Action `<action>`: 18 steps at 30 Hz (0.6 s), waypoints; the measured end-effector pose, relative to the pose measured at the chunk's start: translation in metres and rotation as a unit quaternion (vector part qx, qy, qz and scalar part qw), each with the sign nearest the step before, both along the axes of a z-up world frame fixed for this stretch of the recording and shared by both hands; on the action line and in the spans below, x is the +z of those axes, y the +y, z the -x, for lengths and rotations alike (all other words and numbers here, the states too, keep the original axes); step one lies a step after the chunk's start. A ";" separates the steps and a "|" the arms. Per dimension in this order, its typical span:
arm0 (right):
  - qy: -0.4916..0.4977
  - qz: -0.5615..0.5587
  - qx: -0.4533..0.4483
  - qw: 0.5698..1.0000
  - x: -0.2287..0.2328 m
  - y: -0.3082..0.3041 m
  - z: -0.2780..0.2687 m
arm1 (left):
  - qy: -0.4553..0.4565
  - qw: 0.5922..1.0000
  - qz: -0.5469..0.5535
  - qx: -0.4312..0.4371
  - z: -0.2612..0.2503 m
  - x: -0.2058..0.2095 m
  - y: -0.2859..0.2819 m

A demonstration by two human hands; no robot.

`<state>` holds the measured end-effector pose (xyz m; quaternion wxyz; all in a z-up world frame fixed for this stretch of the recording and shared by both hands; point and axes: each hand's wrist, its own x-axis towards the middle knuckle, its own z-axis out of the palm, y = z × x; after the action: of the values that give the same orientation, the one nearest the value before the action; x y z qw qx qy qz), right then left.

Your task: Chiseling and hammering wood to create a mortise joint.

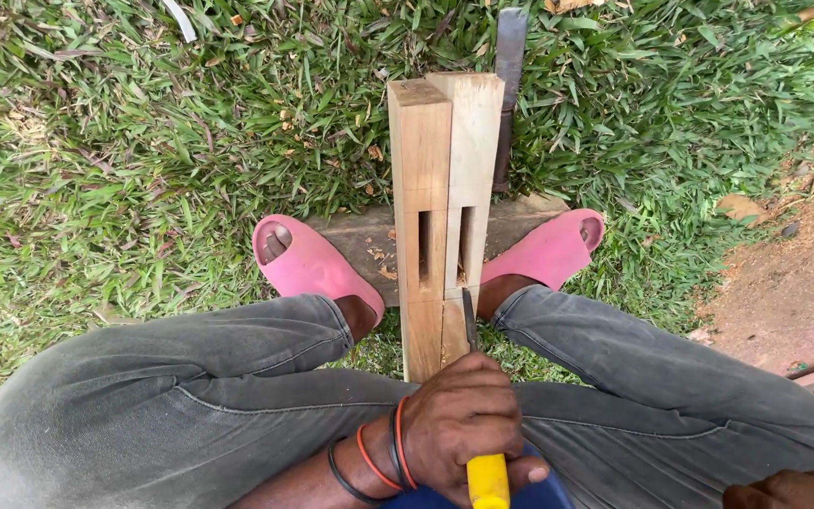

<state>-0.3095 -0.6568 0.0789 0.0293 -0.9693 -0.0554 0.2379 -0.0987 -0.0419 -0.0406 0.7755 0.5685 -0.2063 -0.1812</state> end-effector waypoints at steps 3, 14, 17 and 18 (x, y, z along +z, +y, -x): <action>-0.009 0.047 0.042 0.998 -0.001 0.091 -0.019 | -0.004 1.000 0.001 0.006 -0.001 0.000 0.001; -0.024 -0.059 0.213 0.975 0.016 0.230 -0.143 | -0.001 1.000 0.001 0.005 -0.006 -0.001 0.003; -0.044 -0.071 0.227 0.970 0.017 0.236 -0.145 | 0.004 1.000 0.008 0.004 -0.006 -0.001 0.003; -0.054 -0.080 0.238 0.966 0.017 0.236 -0.145 | 0.007 1.000 0.011 0.005 -0.006 -0.001 0.003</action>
<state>-0.1643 -0.4207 0.0961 0.0458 -0.9340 -0.3049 0.1804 -0.0930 -0.0386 -0.0414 0.7842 0.5595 -0.2003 -0.1786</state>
